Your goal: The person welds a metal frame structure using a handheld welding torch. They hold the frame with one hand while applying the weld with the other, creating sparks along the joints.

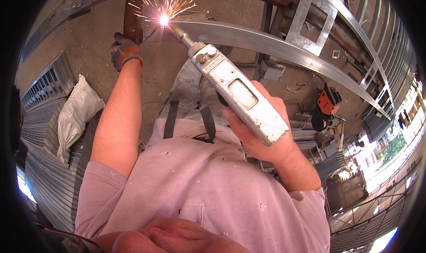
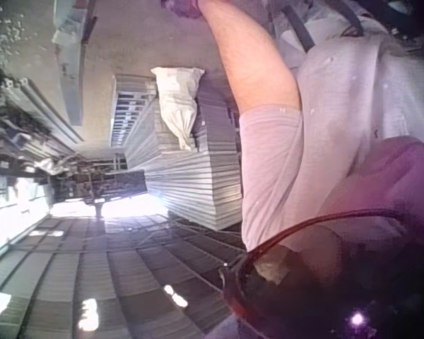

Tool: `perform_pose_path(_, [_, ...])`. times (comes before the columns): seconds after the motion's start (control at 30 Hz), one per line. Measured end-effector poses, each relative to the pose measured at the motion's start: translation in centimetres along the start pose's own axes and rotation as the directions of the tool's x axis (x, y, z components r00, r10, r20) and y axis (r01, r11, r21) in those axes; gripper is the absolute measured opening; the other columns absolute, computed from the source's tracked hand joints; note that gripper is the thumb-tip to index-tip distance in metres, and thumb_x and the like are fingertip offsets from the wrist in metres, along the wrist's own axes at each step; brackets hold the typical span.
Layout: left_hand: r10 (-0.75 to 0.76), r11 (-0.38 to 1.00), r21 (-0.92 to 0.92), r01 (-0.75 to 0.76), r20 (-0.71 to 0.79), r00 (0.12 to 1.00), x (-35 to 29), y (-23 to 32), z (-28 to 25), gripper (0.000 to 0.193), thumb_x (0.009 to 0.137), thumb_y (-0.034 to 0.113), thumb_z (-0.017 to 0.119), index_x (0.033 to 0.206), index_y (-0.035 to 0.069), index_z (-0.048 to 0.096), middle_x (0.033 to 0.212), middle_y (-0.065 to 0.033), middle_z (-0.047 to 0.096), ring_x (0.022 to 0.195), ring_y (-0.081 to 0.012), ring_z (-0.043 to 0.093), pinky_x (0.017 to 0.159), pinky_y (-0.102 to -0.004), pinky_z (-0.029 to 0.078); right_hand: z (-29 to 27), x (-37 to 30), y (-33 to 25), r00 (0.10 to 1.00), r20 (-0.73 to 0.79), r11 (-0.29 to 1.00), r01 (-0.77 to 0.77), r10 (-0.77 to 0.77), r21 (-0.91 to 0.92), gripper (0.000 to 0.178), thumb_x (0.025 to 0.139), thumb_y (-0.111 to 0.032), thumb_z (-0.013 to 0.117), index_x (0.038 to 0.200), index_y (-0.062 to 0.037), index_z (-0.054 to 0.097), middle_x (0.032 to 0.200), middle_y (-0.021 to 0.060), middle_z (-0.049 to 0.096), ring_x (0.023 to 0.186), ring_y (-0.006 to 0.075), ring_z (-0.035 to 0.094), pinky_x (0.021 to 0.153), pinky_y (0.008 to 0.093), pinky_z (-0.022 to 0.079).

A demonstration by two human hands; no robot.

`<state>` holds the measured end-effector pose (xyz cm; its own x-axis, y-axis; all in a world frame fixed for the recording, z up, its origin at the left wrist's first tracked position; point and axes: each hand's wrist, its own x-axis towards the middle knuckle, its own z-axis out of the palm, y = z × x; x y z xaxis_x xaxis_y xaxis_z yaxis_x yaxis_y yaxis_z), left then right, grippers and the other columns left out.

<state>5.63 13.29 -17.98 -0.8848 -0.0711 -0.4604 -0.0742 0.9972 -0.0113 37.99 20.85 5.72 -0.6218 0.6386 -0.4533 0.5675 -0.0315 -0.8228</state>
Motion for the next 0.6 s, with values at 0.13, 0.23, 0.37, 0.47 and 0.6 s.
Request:
perform_pose_path(0.13, [-0.017,1.000,0.018,0.017,0.002,1.000,0.0,0.0,0.0,0.065,0.107,0.053,0.027,0.131,0.011,0.069,0.135,-0.0151,0.071,0.125,-0.0384,0.066,0.108,-0.0497,0.049,-0.2,0.3,0.2,1.000,0.009,1.000,0.021,-0.021,-0.008,0.038,0.088,0.002,0.076,0.125,-0.0002,0.068,0.105,0.0155,0.069,0.083,0.0329,0.069,0.074,0.0364,0.056])
perform_pose_path(0.23, [0.025,0.999,0.044,-0.024,-0.032,0.999,0.8,-0.5,0.8,0.064,0.107,0.053,0.027,0.132,0.011,0.069,0.137,-0.0149,0.070,0.127,-0.0388,0.065,0.108,-0.0499,0.049,-0.3,0.2,0.0,1.000,-0.006,1.000,0.017,-0.017,-0.016,0.037,0.087,0.001,0.077,0.123,0.0000,0.069,0.105,0.0145,0.070,0.083,0.0321,0.069,0.074,0.0361,0.056])
perform_pose_path(0.37, [0.026,0.999,0.045,-0.026,-0.009,1.000,1.6,-1.0,1.1,0.063,0.105,0.055,0.029,0.136,0.013,0.065,0.141,-0.0136,0.068,0.129,-0.0381,0.064,0.108,-0.0504,0.049,-1.1,-2.1,0.9,0.995,-0.011,0.995,-0.098,0.099,0.021,0.039,0.087,-0.002,0.081,0.124,0.0001,0.069,0.110,0.0112,0.073,0.089,0.0247,0.072,0.078,0.0336,0.057])
perform_pose_path(0.47, [0.007,1.000,-0.005,-0.007,0.000,1.000,1.3,-0.4,0.7,0.065,0.105,0.058,0.030,0.135,0.013,0.066,0.139,-0.0132,0.069,0.128,-0.0377,0.065,0.108,-0.0504,0.050,-3.1,-3.8,0.2,0.943,-0.130,0.937,-0.277,0.308,0.214,0.038,0.091,-0.004,0.080,0.127,-0.0001,0.067,0.106,0.0058,0.071,0.086,0.0170,0.069,0.075,0.0301,0.055])
perform_pose_path(0.6, [0.079,0.996,0.055,-0.074,-0.096,0.992,3.4,-1.6,3.2,0.074,0.104,0.064,0.029,0.131,0.010,0.072,0.134,-0.0168,0.072,0.128,-0.0391,0.065,0.109,-0.0503,0.049,-7.3,-5.8,-1.4,0.865,-0.387,0.925,-0.196,0.319,0.325,0.031,0.095,-0.004,0.073,0.123,0.0021,0.063,0.089,0.0045,0.065,0.070,0.0120,0.062,0.064,0.0265,0.052])
